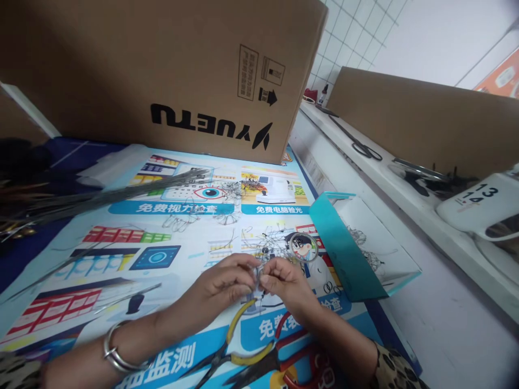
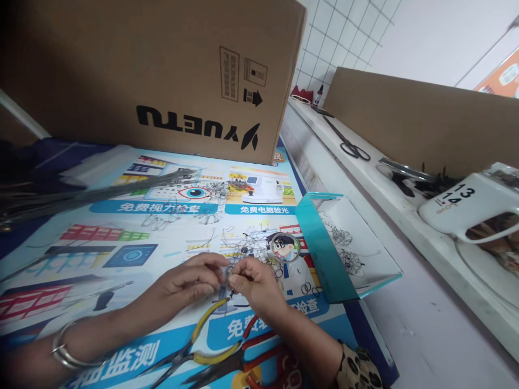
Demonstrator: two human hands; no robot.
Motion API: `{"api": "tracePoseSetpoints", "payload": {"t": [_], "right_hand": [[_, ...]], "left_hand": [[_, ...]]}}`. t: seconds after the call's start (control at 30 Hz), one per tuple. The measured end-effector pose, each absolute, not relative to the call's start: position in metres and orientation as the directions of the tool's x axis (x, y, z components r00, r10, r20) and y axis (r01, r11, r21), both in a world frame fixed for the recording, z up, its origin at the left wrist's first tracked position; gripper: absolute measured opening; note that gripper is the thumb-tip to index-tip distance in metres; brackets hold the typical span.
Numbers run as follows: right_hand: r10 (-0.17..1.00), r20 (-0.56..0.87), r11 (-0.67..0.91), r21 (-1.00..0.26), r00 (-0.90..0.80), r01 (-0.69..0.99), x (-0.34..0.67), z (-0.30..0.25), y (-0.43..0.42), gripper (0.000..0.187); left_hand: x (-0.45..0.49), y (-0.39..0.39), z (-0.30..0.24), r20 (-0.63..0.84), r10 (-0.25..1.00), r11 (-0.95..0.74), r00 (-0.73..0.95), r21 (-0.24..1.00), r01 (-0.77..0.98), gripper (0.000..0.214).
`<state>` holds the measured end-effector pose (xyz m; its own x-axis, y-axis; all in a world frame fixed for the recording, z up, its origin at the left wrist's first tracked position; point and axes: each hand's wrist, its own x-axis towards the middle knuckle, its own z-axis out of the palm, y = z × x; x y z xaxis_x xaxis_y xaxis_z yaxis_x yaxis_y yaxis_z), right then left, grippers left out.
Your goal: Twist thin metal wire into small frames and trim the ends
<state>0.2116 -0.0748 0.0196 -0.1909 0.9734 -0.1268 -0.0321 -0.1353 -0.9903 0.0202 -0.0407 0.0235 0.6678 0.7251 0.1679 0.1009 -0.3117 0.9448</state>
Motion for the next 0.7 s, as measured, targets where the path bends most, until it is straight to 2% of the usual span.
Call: {"api": "tracePoseSetpoints", "payload": {"t": [0.23, 0.37, 0.57, 0.7], "right_hand": [[0.943, -0.206, -0.242, -0.963, -0.260, -0.117, 0.196, 0.024, -0.076, 0.025], [0.903, -0.291, -0.335, -0.937, -0.317, -0.095, 0.195, 0.028, -0.078, 0.028], [0.836, -0.380, -0.389, -0.919, -0.396, 0.060, 0.202, 0.032, -0.082, 0.026], [0.824, -0.387, -0.337, -0.922, -0.413, 0.191, 0.206, 0.035, -0.082, 0.025]], "left_hand": [[0.020, -0.036, 0.029, 0.263, 0.659, -0.403, 0.705, 0.915, 0.036, 0.017], [0.016, -0.031, 0.032, 0.318, 0.650, -0.508, 0.690, 0.857, 0.084, 0.017], [0.011, -0.028, 0.021, 0.506, 0.579, -0.686, 0.640, 0.726, 0.047, 0.019], [0.010, -0.028, 0.017, 0.518, 0.622, -0.703, 0.587, 0.699, 0.128, 0.018]]}}
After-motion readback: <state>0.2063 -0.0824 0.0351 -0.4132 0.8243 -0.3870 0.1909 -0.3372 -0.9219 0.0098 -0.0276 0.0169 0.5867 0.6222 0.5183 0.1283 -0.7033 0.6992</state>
